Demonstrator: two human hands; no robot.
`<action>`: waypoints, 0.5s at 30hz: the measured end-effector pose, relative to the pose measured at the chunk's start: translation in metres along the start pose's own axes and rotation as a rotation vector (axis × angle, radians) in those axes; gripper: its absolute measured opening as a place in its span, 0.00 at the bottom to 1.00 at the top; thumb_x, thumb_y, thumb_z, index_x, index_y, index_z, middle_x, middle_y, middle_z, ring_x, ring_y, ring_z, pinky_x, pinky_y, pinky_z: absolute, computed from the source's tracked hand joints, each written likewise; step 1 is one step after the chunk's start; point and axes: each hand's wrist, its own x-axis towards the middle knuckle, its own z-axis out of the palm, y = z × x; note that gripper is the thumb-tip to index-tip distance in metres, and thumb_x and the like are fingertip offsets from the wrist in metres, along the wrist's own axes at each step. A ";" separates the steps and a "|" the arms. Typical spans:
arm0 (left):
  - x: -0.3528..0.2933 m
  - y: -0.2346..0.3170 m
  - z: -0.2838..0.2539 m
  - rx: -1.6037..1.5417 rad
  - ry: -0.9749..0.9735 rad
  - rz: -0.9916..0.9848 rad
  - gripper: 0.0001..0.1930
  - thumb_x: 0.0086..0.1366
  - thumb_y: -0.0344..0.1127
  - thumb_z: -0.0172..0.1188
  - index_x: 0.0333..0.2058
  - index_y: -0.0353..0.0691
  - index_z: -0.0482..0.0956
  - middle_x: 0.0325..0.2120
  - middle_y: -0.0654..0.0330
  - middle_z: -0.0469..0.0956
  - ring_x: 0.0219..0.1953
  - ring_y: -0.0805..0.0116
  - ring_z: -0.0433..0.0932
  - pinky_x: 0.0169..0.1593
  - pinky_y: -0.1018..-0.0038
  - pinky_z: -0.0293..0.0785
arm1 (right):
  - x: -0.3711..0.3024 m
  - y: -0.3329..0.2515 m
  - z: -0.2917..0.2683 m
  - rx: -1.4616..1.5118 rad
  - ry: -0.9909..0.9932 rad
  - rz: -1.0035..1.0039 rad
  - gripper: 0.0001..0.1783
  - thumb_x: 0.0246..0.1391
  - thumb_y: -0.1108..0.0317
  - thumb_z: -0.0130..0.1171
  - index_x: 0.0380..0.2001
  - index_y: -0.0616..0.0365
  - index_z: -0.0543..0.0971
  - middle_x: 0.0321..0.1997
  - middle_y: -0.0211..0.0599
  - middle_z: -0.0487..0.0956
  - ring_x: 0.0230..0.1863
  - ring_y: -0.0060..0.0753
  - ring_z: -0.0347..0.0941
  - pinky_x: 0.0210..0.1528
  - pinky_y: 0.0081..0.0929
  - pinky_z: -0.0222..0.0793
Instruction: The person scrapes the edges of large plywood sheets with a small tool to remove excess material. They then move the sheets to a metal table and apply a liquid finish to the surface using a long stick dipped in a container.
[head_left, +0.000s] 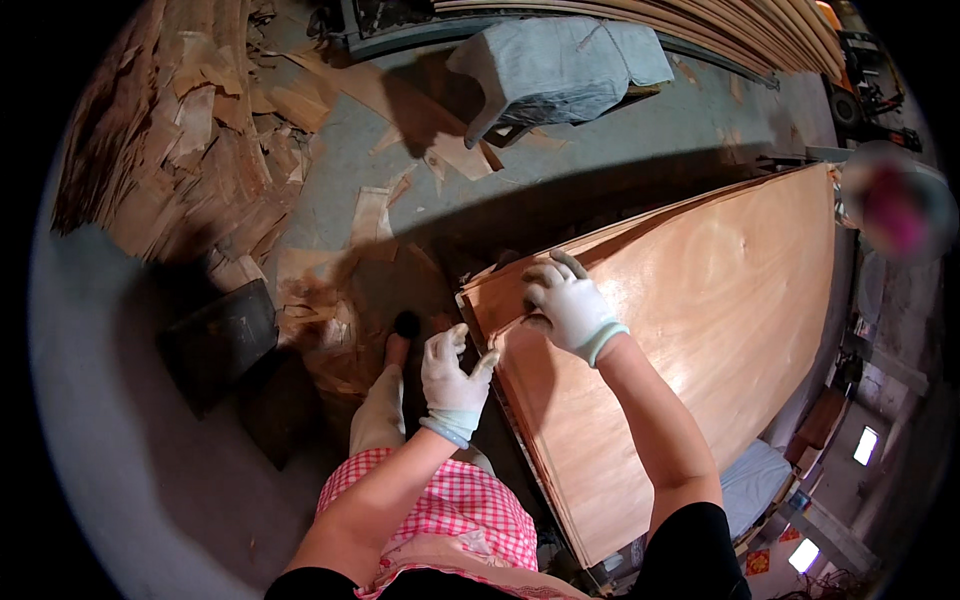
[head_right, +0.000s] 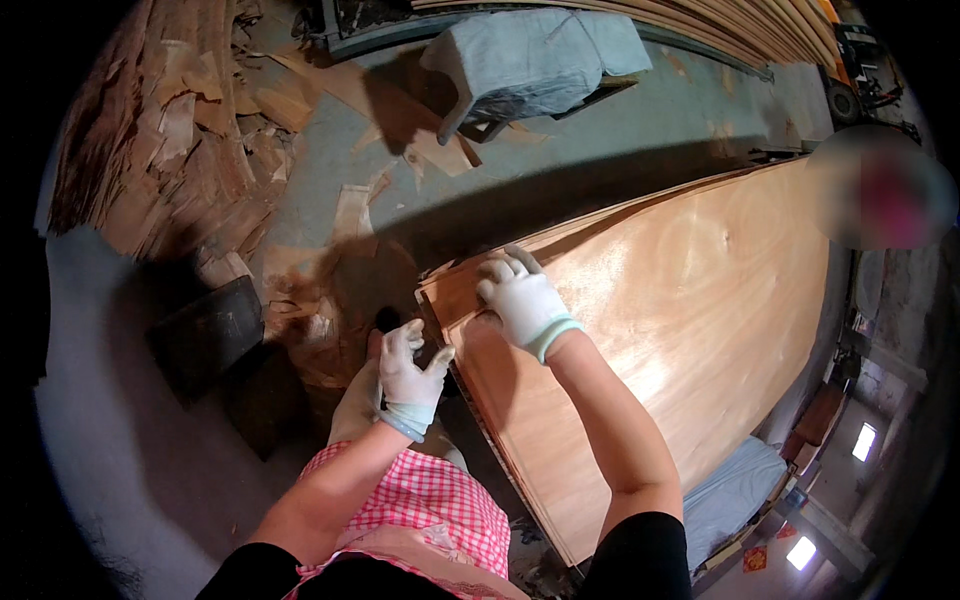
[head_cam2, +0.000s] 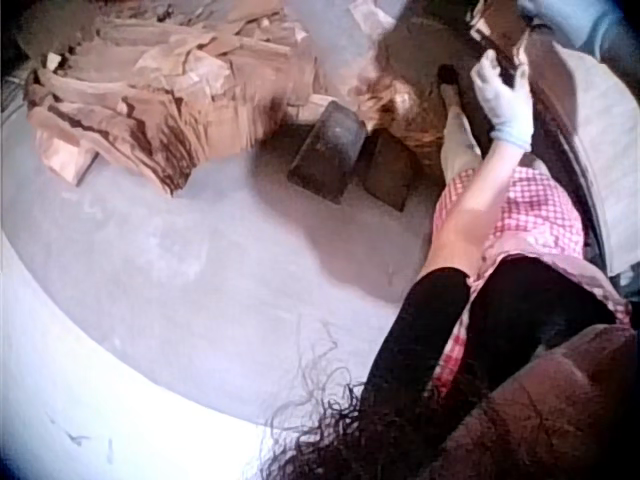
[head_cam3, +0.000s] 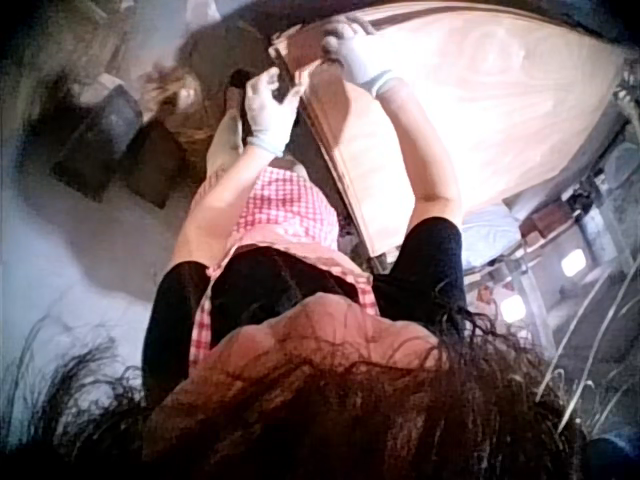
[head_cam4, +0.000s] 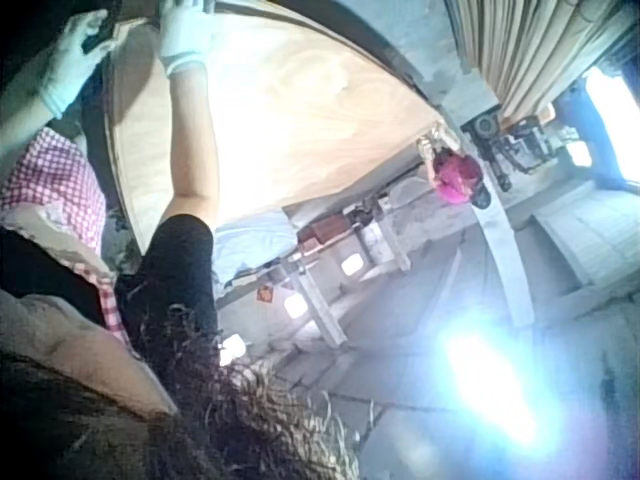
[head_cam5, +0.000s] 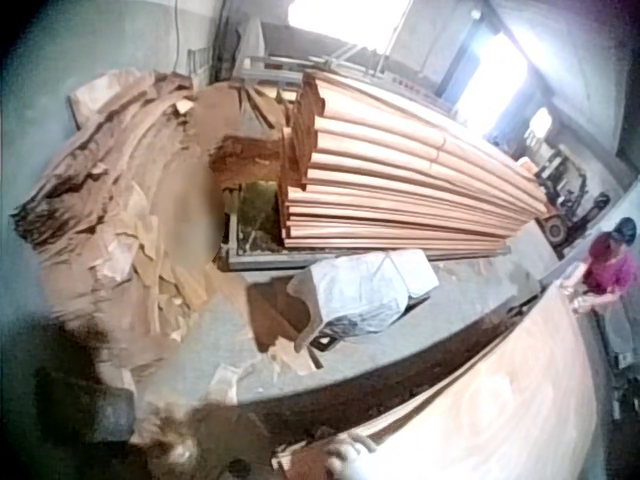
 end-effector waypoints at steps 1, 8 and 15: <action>0.002 0.000 -0.001 0.017 -0.080 0.070 0.28 0.52 0.50 0.69 0.45 0.37 0.75 0.33 0.52 0.76 0.35 0.56 0.75 0.42 0.66 0.73 | -0.006 0.000 0.002 0.014 -0.028 0.017 0.11 0.48 0.60 0.60 0.33 0.53 0.78 0.43 0.37 0.77 0.53 0.39 0.71 0.68 0.39 0.54; 0.023 0.007 0.011 -0.043 -0.322 -0.025 0.13 0.55 0.42 0.64 0.30 0.37 0.81 0.25 0.51 0.77 0.31 0.51 0.77 0.36 0.60 0.72 | -0.008 0.000 0.004 0.054 -0.134 0.076 0.13 0.49 0.59 0.59 0.35 0.54 0.78 0.37 0.38 0.79 0.48 0.42 0.74 0.59 0.39 0.63; 0.027 -0.010 0.029 0.141 -0.277 -0.063 0.15 0.61 0.44 0.58 0.25 0.36 0.78 0.22 0.46 0.76 0.27 0.43 0.75 0.33 0.56 0.70 | 0.027 0.017 0.021 0.090 -0.278 0.078 0.20 0.48 0.46 0.59 0.31 0.50 0.82 0.36 0.36 0.80 0.45 0.43 0.74 0.49 0.41 0.67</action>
